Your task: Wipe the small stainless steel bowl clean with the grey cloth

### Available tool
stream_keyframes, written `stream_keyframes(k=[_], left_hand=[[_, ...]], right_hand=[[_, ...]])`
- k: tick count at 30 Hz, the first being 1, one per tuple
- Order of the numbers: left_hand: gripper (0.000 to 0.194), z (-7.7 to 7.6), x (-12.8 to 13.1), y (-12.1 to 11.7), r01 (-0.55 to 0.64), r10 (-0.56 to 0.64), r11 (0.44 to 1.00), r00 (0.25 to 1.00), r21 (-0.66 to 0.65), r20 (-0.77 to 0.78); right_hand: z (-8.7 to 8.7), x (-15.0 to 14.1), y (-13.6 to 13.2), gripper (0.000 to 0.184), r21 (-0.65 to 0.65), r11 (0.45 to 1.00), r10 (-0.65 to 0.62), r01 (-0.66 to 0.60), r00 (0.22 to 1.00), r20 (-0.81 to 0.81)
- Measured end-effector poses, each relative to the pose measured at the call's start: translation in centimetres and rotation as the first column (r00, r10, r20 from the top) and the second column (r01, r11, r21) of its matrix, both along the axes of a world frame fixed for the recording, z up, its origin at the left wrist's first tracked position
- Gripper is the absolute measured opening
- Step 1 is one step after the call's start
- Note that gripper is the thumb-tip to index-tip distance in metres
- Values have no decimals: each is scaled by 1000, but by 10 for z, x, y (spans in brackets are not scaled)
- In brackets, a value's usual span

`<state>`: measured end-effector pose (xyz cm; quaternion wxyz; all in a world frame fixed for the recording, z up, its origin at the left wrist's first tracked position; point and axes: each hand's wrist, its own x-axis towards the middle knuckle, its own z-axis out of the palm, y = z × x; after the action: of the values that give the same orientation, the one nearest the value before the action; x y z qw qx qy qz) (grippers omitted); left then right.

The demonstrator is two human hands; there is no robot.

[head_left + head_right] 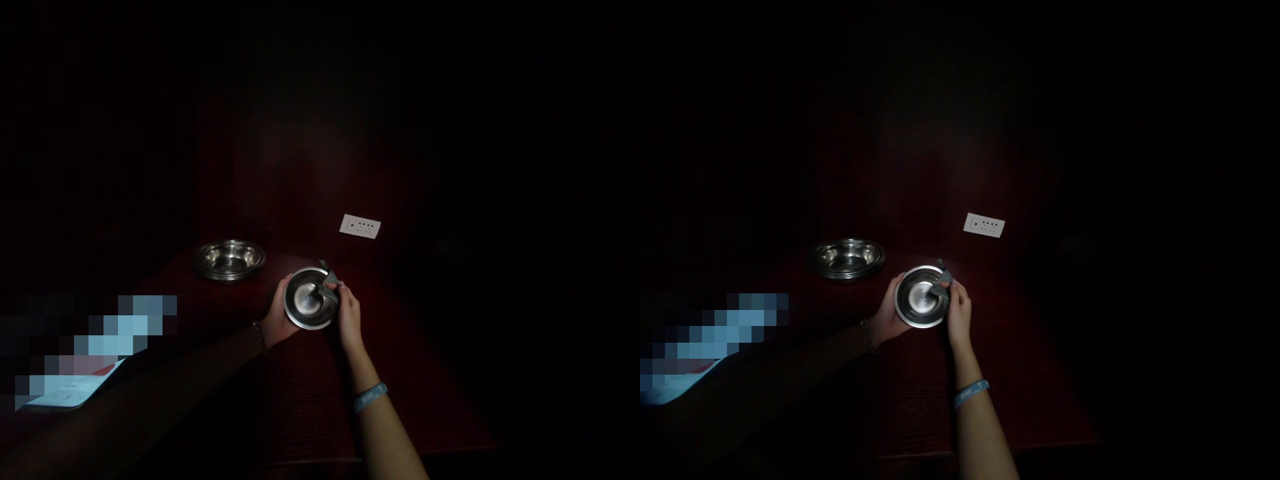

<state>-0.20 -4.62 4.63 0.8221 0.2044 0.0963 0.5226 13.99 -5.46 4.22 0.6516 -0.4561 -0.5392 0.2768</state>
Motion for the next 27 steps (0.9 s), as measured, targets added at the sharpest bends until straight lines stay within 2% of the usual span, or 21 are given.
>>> stream_keyframes(k=[3,7,9,12,16,19,21,23,27], left_hand=[[39,4,2,-3,-16,16,1000,999,0,-31],[37,6,2,-5,0,0,1000,999,-6,-50],[37,5,2,-5,7,-7,1000,998,-13,-58],[37,4,2,-5,-11,10,1000,997,-4,-72],[32,3,4,-4,-50,51,999,996,20,-67],[33,4,5,-6,-49,50,999,996,7,-74],[34,5,5,-7,-47,46,999,995,-2,-88],[33,5,5,-7,-40,40,999,994,1,-101],[31,4,4,-6,-40,40,999,994,9,-106]], right_hand=[[1,0,-1,34,-13,999,-52,52,999,0],[1,-2,-3,29,47,997,-60,60,998,-2],[-1,-2,-2,41,55,997,-49,51,998,-34],[-6,0,2,57,-13,999,-53,53,997,-60],[-10,5,2,38,-148,973,-150,176,974,172],[-6,7,-4,42,-240,926,-189,292,908,373],[-2,8,-8,44,-298,888,-192,350,871,452],[0,8,-10,44,-309,877,-184,368,852,490],[0,9,-9,41,-251,907,-163,338,831,531]])
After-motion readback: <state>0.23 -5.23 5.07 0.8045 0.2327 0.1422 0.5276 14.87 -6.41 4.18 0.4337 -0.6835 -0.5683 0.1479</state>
